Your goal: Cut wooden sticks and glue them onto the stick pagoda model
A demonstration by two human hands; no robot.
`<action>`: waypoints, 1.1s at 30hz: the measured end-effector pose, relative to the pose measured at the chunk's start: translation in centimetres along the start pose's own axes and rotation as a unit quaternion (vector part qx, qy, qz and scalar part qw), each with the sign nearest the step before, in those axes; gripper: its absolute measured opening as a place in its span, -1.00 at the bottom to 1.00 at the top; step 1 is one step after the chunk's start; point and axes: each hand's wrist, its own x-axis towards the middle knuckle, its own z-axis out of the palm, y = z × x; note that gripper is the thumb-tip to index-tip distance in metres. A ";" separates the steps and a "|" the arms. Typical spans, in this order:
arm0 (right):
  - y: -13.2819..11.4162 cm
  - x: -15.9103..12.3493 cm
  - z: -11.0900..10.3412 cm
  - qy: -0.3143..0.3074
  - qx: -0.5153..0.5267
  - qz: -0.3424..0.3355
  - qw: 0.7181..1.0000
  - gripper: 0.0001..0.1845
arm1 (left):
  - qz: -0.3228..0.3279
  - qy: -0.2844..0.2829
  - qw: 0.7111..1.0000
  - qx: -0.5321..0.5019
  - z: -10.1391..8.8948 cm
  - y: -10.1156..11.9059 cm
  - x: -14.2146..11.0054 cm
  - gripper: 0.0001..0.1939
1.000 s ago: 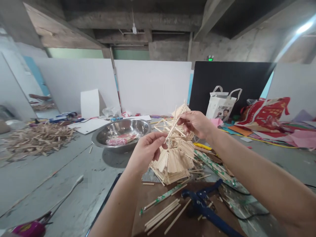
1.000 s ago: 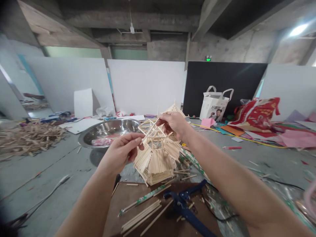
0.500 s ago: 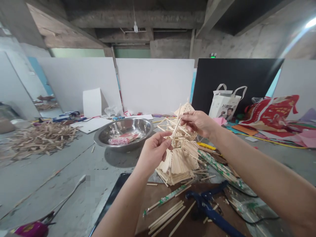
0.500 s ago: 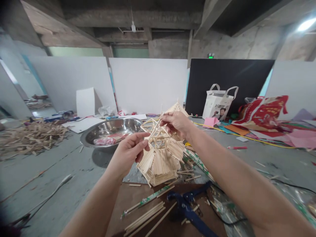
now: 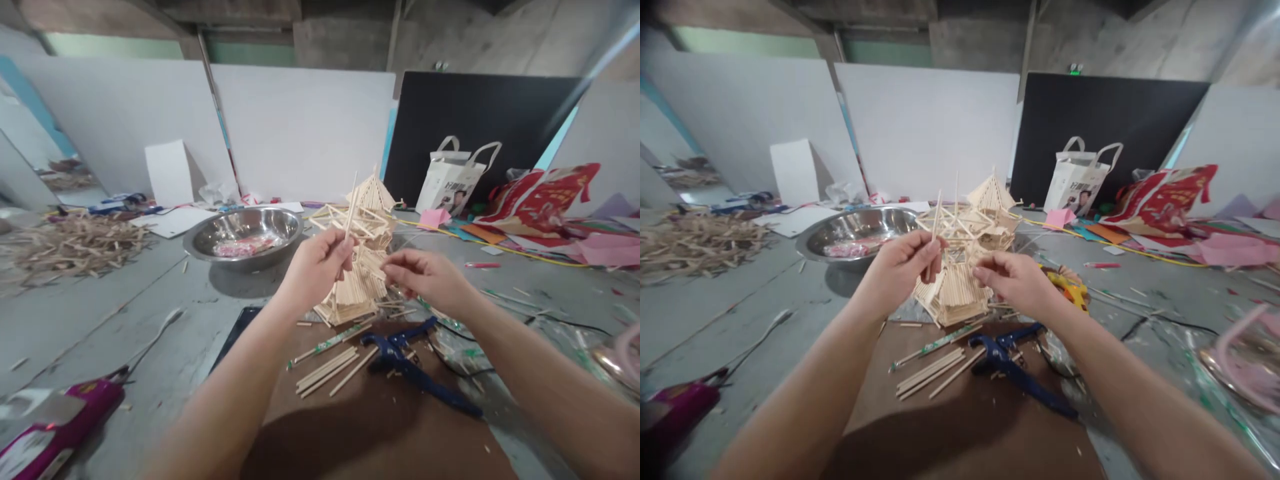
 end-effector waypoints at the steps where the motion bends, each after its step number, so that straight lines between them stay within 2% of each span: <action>1: 1.1 -1.0 0.1 -0.012 -0.058 0.004 0.998 -0.73 | -0.002 -0.005 1.000 0.000 0.0 0.3 -0.2 -0.81; 3: 3.2 -3.1 0.4 -0.033 -0.188 0.015 0.981 -0.74 | -0.009 -0.019 1.000 0.013 0.1 0.5 -1.2 -0.82; 5: 5.1 -5.1 0.9 -0.070 -0.291 0.041 0.953 -0.74 | -0.031 -0.037 0.998 0.033 0.3 0.1 -2.7 -0.80; 8: 7.3 -7.5 1.7 -0.118 -0.381 0.076 0.914 -0.71 | -0.096 -0.062 0.992 0.060 1.0 -1.5 -5.5 -0.76; 12: 8.6 -9.6 2.6 -0.159 -0.438 0.090 0.880 -0.67 | -0.094 -0.022 0.987 0.131 2.2 -4.1 -8.3 -0.75; 16: 8.6 -10.3 3.2 -0.169 -0.465 0.107 0.863 -0.67 | -0.102 -0.007 0.987 0.122 3.7 -5.6 -9.5 -0.72; 18: 8.6 -10.4 3.4 -0.174 -0.472 0.103 0.858 -0.68 | -0.114 0.019 0.986 0.119 4.5 -6.1 -9.9 -0.71; 22: 8.8 -10.3 3.0 -0.130 -0.470 0.104 0.867 -0.60 | -0.107 0.094 0.981 0.128 5.7 -7.2 -10.8 -0.73; 24: 8.7 -10.2 2.4 -0.077 -0.470 0.108 0.872 -0.58 | -0.088 0.138 0.977 0.138 5.8 -7.7 -11.2 -0.74; 28: 7.6 -10.1 0.3 0.049 -0.454 0.119 0.882 -0.59 | -0.065 0.161 0.977 0.121 5.4 -8.1 -11.6 -0.72; 31: 6.5 -10.2 -0.7 0.118 -0.348 0.083 0.926 -0.67 | -0.062 0.167 0.978 0.111 5.6 -8.0 -11.7 -0.68; 33: 6.1 -10.4 -0.5 0.110 -0.224 0.061 0.967 -0.73 | -0.065 0.163 0.979 0.108 6.0 -7.8 -11.9 -0.68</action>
